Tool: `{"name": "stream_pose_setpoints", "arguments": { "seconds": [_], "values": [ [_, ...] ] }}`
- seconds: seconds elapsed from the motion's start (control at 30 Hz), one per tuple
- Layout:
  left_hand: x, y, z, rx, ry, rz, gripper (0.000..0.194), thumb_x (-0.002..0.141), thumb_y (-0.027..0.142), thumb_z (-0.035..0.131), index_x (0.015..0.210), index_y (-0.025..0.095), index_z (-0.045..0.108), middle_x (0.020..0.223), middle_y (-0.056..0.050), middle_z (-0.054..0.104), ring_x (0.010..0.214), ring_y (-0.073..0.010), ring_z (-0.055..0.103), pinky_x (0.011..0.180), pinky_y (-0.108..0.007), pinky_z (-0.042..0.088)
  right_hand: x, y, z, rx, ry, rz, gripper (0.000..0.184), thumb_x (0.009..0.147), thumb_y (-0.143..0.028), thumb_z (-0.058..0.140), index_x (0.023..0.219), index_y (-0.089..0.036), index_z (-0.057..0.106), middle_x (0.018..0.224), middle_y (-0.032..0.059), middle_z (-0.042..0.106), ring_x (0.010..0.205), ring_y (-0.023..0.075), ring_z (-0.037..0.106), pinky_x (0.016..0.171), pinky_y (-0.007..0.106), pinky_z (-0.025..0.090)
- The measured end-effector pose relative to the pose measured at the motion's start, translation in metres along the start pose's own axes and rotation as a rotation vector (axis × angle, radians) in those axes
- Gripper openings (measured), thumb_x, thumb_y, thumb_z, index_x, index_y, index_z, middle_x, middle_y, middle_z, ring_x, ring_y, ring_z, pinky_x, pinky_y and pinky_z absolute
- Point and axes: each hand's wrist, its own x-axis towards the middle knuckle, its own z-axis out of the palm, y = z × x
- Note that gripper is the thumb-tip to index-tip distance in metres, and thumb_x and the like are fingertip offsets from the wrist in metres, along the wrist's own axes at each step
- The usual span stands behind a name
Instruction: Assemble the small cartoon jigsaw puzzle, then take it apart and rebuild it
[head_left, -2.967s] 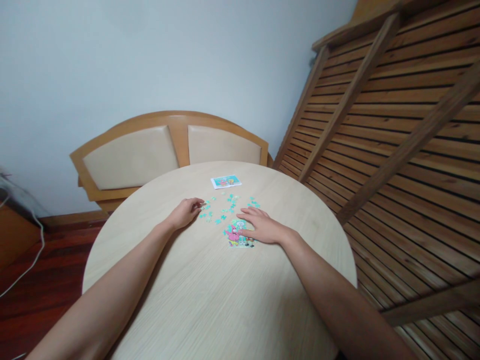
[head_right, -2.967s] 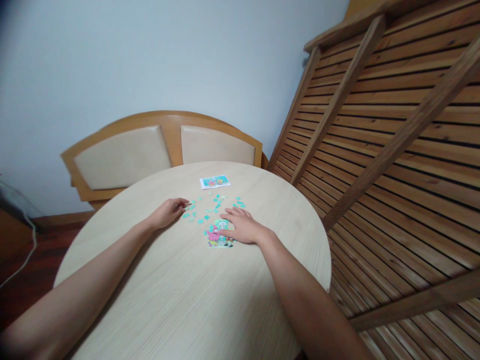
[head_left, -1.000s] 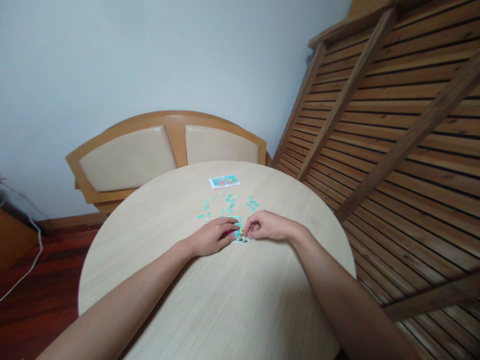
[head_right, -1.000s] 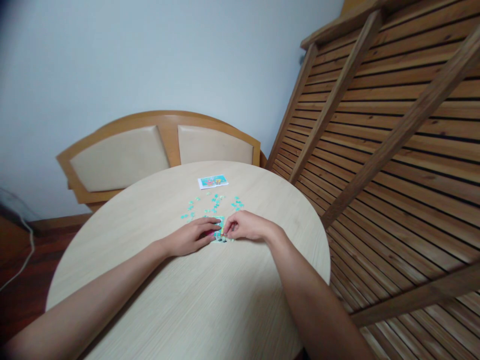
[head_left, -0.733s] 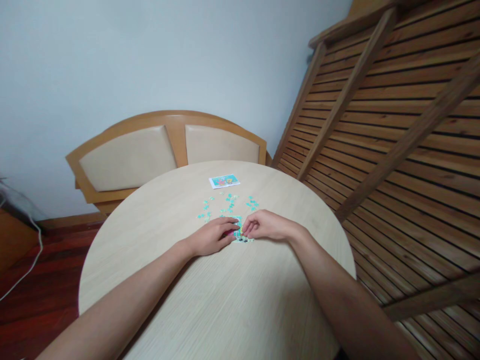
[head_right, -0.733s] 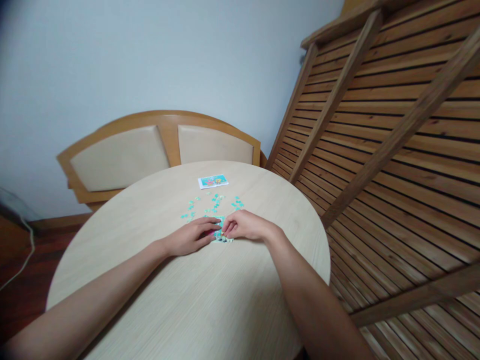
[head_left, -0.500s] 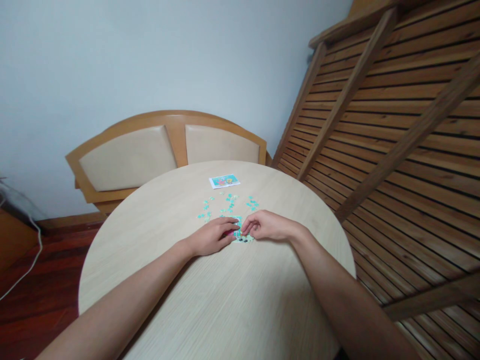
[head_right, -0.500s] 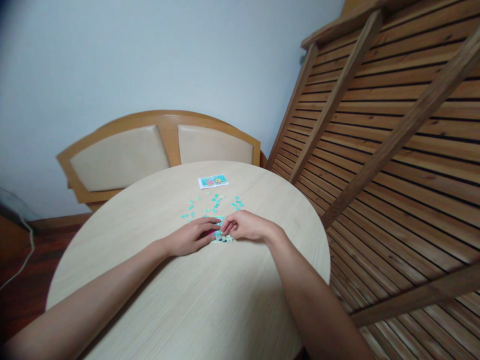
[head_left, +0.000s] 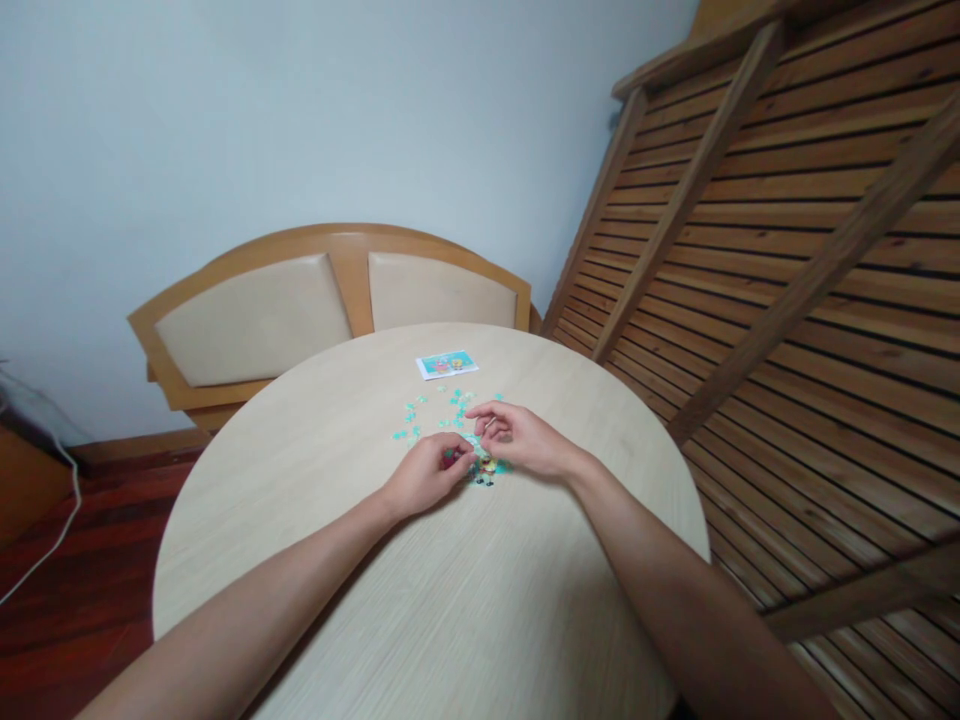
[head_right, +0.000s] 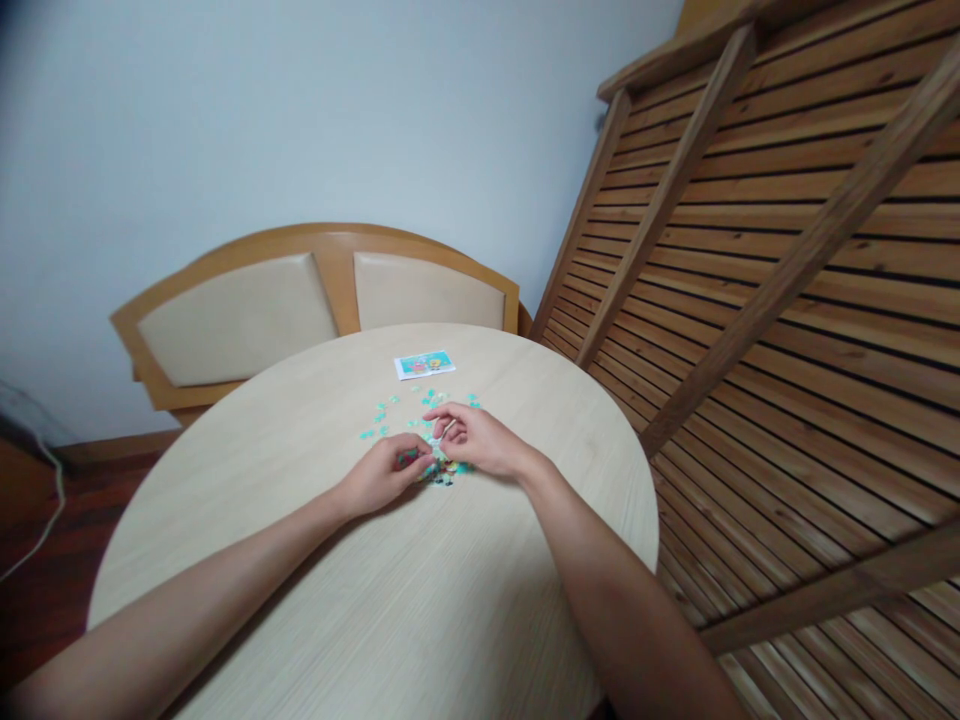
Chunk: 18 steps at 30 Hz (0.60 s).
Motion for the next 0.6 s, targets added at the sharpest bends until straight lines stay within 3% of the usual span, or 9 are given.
{"name": "stream_pose_setpoints", "arguments": {
  "seconds": [0.2,0.4,0.6],
  "values": [
    [0.0020,-0.0072,0.0018,-0.260,0.130,-0.108,0.035,0.093,0.048,0.056,0.087,0.016,0.069,0.080,-0.005,0.070,0.071,-0.0175,0.061,0.069,-0.027,0.048,0.0031,0.0064,0.0012,-0.024,0.065,-0.035,0.043,0.080,-0.029,0.072,0.120,-0.015,0.063,0.097,0.0048,0.063,0.082,0.0132,0.060,0.078,0.029,0.052],
    [0.0020,-0.0083,0.0026,-0.317,0.130,-0.124,0.041,0.091,0.055,0.059,0.088,0.015,0.070,0.082,-0.006,0.070,0.071,-0.0169,0.061,0.070,-0.026,0.049,0.0024,0.0052,0.0003,-0.101,0.038,-0.049,0.031,0.085,-0.038,0.069,0.106,-0.014,0.071,0.089,0.0056,0.070,0.082,0.0161,0.063,0.079,0.032,0.052],
    [0.0021,-0.0033,0.0011,-0.365,0.089,-0.156,0.052,0.092,0.063,0.052,0.087,0.014,0.069,0.075,-0.004,0.067,0.067,-0.0157,0.058,0.066,-0.026,0.047,0.0024,-0.0016,-0.0027,-0.190,0.084,-0.150,0.017,0.084,-0.031,0.070,0.087,-0.015,0.074,0.091,0.0063,0.072,0.086,0.0173,0.066,0.083,0.032,0.051]
  ]
}}
